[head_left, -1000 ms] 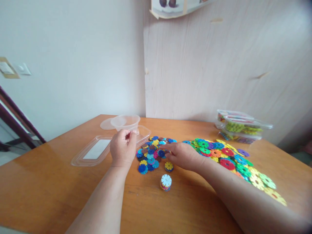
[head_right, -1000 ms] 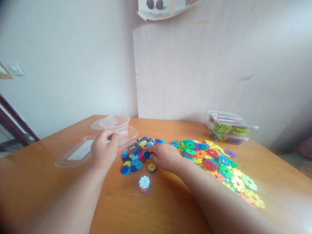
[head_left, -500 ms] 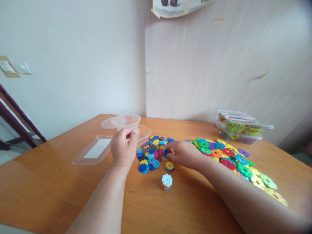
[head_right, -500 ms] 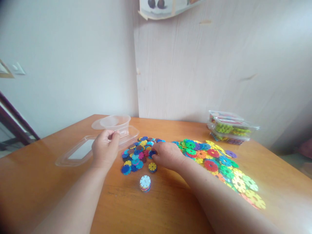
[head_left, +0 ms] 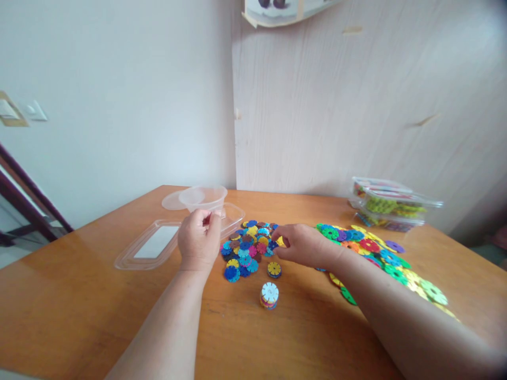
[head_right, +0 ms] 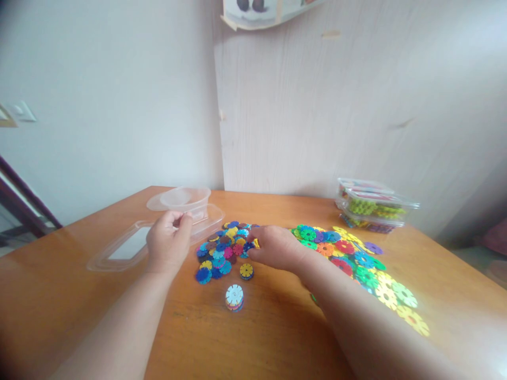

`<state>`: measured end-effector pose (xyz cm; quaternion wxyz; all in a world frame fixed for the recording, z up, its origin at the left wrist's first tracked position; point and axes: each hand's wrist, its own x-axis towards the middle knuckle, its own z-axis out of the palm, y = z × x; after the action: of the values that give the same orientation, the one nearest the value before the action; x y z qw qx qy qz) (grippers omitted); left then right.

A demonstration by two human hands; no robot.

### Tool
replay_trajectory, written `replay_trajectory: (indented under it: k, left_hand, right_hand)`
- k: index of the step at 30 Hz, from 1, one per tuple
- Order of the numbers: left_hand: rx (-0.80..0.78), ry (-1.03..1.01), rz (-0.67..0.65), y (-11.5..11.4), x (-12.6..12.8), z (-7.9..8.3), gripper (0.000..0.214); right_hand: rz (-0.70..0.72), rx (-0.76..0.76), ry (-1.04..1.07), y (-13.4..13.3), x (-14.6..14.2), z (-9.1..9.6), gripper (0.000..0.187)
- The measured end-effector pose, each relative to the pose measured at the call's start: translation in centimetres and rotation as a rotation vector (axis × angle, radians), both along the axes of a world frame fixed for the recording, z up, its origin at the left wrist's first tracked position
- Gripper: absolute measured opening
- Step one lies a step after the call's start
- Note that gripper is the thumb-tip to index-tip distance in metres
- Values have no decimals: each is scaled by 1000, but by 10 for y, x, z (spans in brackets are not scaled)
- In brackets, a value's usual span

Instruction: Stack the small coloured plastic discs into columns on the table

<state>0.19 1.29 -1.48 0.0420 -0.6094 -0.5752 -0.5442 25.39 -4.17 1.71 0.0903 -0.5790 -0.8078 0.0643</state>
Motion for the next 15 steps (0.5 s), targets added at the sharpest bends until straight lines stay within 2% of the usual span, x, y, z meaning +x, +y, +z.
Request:
replay_trajectory:
  k: [5, 9, 13, 15]
  left_hand:
    - [-6, 0, 2, -1, 0, 1, 26]
    - [-18, 4, 3, -1, 0, 0, 26]
    - [-23, 3, 9, -1, 0, 1, 26]
    - [-23, 2, 8, -1, 0, 1, 26]
  right_hand:
    - [122, -151, 11, -12, 0, 18, 27]
    - [192, -187, -19, -20, -5, 24, 30]
    - [171, -197, -29, -18, -3, 22, 38]
    - [113, -175, -25, -14, 0, 19, 33]
